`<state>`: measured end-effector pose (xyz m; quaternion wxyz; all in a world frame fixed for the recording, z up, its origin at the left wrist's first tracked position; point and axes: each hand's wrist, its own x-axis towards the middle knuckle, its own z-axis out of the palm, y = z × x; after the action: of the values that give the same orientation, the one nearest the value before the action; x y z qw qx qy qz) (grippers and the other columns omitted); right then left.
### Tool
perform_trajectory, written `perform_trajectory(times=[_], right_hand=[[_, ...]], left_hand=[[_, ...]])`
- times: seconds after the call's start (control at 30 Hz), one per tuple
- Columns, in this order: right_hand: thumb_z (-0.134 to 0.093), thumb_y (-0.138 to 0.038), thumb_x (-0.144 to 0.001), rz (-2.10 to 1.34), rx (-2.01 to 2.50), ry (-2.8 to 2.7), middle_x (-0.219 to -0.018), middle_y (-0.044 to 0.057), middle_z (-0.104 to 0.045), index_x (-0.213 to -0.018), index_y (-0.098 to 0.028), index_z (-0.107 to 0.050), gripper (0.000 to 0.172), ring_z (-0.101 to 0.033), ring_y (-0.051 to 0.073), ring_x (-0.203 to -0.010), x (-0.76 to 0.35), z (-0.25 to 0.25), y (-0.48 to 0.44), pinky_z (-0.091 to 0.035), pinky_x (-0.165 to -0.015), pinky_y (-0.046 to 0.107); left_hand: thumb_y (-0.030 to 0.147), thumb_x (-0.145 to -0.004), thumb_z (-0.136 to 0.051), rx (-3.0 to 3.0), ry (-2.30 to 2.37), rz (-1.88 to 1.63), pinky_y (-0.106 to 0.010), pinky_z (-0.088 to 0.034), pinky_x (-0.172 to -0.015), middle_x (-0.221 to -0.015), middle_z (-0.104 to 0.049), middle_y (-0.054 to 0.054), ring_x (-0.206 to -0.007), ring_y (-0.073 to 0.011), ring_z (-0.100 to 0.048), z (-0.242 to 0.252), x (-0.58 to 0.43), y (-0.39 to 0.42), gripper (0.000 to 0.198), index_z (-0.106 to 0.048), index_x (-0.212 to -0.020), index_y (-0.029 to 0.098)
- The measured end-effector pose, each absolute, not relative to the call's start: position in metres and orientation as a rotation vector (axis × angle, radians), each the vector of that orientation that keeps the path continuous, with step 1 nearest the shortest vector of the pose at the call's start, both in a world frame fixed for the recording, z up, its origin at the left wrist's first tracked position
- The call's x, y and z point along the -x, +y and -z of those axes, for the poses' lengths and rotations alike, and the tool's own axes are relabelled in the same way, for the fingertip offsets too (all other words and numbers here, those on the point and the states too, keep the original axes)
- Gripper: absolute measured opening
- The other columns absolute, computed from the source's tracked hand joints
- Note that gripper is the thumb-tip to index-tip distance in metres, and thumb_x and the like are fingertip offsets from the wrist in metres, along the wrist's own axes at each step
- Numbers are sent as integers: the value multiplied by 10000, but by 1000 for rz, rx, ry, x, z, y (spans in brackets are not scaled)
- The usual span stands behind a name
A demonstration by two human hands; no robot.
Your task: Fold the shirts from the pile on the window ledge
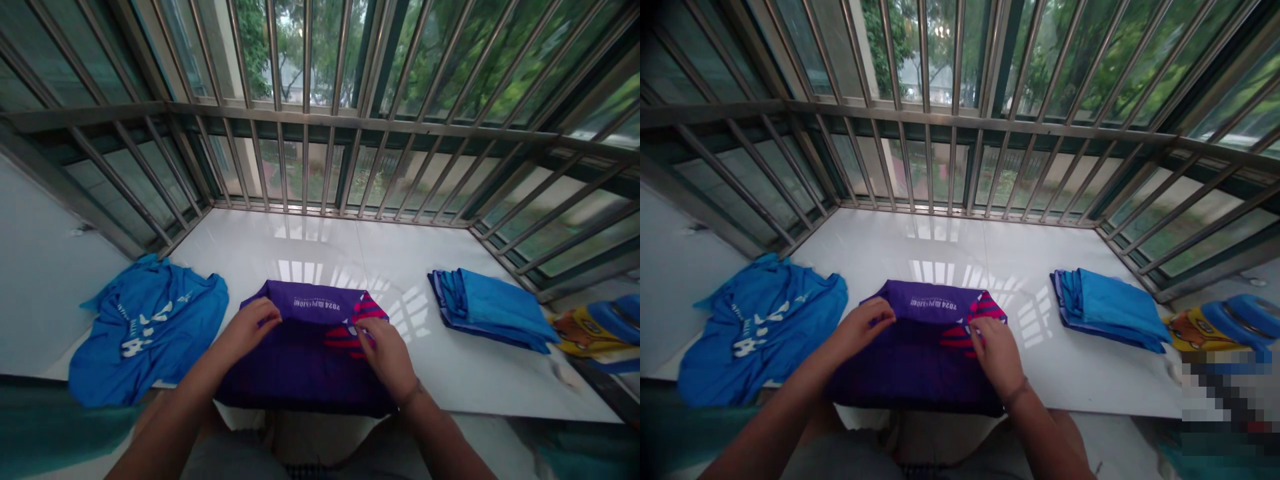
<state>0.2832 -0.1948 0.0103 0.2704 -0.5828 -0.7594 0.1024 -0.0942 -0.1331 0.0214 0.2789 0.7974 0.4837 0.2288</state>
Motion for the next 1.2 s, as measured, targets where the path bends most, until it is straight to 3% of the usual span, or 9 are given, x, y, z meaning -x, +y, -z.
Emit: perform_trajectory(times=[0.17, 0.33, 0.47, 0.57, 0.63, 0.77, 0.87, 1.03, 1.2], right_hand=[[-552, -249, -1072, -314, 1605, -2208, -1166, 74, -785, -1104, -257, -776, 226, -709, 258, -1063, -278, 23, -237, -546, -970, 399], [-535, -263, -1085, -198, 1660, -2180, -1176, 90, -783, -1106, -256, -782, 248, -709, 266, -1074, -273, 11, -236, -547, -970, 411], [-499, -268, -1102, -100, 1605, -2143, -1395, 121, -740, -1309, -226, -753, 331, -659, 278, -1322, -243, 1, -214, -481, -1183, 456], [-503, -305, -1100, -104, 1620, -2226, -1670, 139, -536, -1559, -202, -603, 481, -448, 300, -1581, -214, 6, -185, -355, -1301, 526], [-516, -354, -1098, -157, 1727, -2261, -1753, 149, -408, -1650, -195, -498, 575, -345, 321, -1643, -210, 14, -163, -298, -1319, 582], [-469, -433, -1116, -189, 2025, -2181, -1769, 185, -358, -1687, -176, -438, 626, -306, 359, -1654, -252, 30, -133, -228, -1312, 657], [-455, -419, -1118, -137, 2167, -2084, -1741, 195, -416, -1657, -175, -480, 592, -365, 379, -1615, -298, 28, -124, -262, -1284, 670], [-596, -360, -1060, -230, 2035, -2206, -1518, 197, -650, -1583, -158, -562, 561, -606, 302, -1371, -325, 5, -111, -456, -1132, 405], [-735, -292, -980, -433, 2069, -2275, -1087, 87, -812, -1140, -206, -801, 193, -722, 228, -1039, -325, -13, -85, -473, -862, 280]], left_hand=[[240, -984, -643, -2271, 1377, -377, -394, -555, -943, -1051, -741, -62, -1033, -258, -700, 4, 87, -181, 119, -749, -936, 267], [282, -1032, -615, -2339, 1457, -446, -430, -558, -989, -1097, -765, -91, -1073, -277, -702, -4, 78, -181, 148, -761, -1021, 260], [304, -1089, -495, -2399, 1471, -600, -483, -522, -1161, -1302, -773, -123, -1259, -289, -696, -5, 50, -161, 303, -769, -1206, 249], [339, -1083, -510, -2466, 1548, -534, -547, -396, -1296, -1617, -603, -146, -1526, -326, -535, 8, 22, -140, 417, -681, -1449, 237], [411, -1072, -544, -2482, 1585, -390, -595, -309, -1335, -1728, -468, -142, -1621, -348, -406, 19, 14, -127, 534, -577, -1580, 252], [485, -1088, -490, -2418, 1743, -226, -649, -233, -1338, -1772, -375, -156, -1659, -362, -325, 35, 43, -108, 624, -470, -1664, 246], [409, -1083, -479, -2322, 1938, -244, -664, -272, -1308, -1731, -447, -186, -1620, -395, -392, 35, 83, -89, 564, -528, -1612, 222], [355, -939, -669, -2359, 1722, -271, -475, -443, -1221, -1416, -722, -178, -1377, -342, -627, 12, 114, -45, 500, -697, -1411, 194], [328, -806, -782, -2280, 1586, -46, -337, -549, -891, -955, -808, -75, -949, -275, -740, -11, 106, -11, 194, -817, -973, 236]])
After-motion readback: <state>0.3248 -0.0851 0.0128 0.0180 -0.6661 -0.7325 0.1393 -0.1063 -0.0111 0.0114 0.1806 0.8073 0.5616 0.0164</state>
